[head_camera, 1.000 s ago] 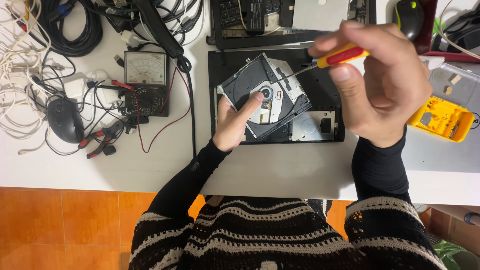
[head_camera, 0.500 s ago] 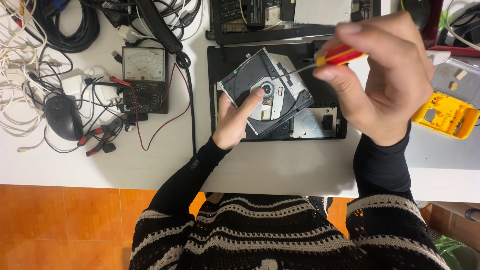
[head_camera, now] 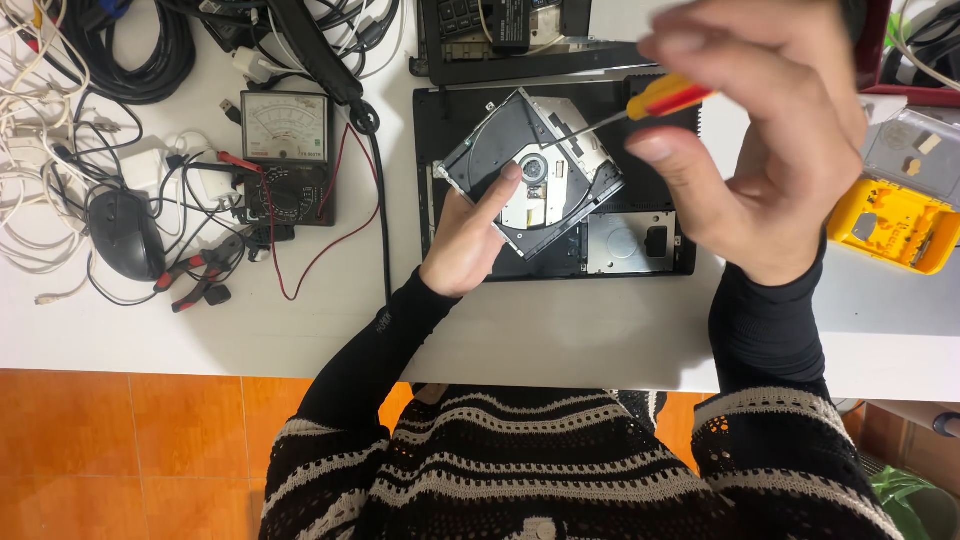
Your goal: The person works at a cluttered desk on an upside-down laptop, using a screwdriver to remove screws from its underside and prying components loose. They detach and lift out the optical disc drive, turn it over in both hands, and continue prying at its seams with the screwdriver.
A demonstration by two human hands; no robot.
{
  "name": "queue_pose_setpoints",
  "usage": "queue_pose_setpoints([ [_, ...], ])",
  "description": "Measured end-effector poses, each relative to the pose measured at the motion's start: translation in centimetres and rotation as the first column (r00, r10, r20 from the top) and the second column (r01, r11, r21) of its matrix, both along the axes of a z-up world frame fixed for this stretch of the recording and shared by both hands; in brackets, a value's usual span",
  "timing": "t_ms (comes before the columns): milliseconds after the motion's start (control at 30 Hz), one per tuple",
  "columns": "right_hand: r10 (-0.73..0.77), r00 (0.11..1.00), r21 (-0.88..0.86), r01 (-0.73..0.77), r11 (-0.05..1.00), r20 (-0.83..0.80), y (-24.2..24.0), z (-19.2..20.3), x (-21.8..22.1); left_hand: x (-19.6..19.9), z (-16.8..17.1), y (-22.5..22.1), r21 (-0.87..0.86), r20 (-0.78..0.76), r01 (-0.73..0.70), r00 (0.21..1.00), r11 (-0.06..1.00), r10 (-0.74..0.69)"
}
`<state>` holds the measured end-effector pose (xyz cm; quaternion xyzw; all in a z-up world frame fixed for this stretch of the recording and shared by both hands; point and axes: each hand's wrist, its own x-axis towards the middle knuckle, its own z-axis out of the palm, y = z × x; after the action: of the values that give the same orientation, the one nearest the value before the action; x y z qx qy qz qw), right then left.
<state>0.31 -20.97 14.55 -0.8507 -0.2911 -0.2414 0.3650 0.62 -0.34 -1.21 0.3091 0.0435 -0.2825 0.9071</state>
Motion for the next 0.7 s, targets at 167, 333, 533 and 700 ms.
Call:
queue_pose_setpoints([
  [167,-0.050,0.998,-0.038,0.052,0.998,0.030,-1.0,-1.3,-0.5,-0.2,-0.9,0.1,0.074,-0.010,0.018,1.000,0.997,-0.017],
  [333,-0.057,0.998,-0.040,0.057,0.998,-0.003,0.2,0.6,-0.3,-0.2,-0.4,0.1,0.187,0.065,-0.037,0.998,0.982,0.025],
  [533,-0.025,0.995,0.038,0.029,0.999,-0.097,-0.5,-0.5,-0.8,-0.5,-1.0,0.1,0.231,0.054,-0.023,0.998,0.973,0.011],
  [700,0.036,0.997,0.097,-0.029,0.995,-0.068,-0.4,-0.7,-0.2,-0.5,-0.4,0.1,0.187,0.100,-0.003,0.995,0.982,-0.016],
])
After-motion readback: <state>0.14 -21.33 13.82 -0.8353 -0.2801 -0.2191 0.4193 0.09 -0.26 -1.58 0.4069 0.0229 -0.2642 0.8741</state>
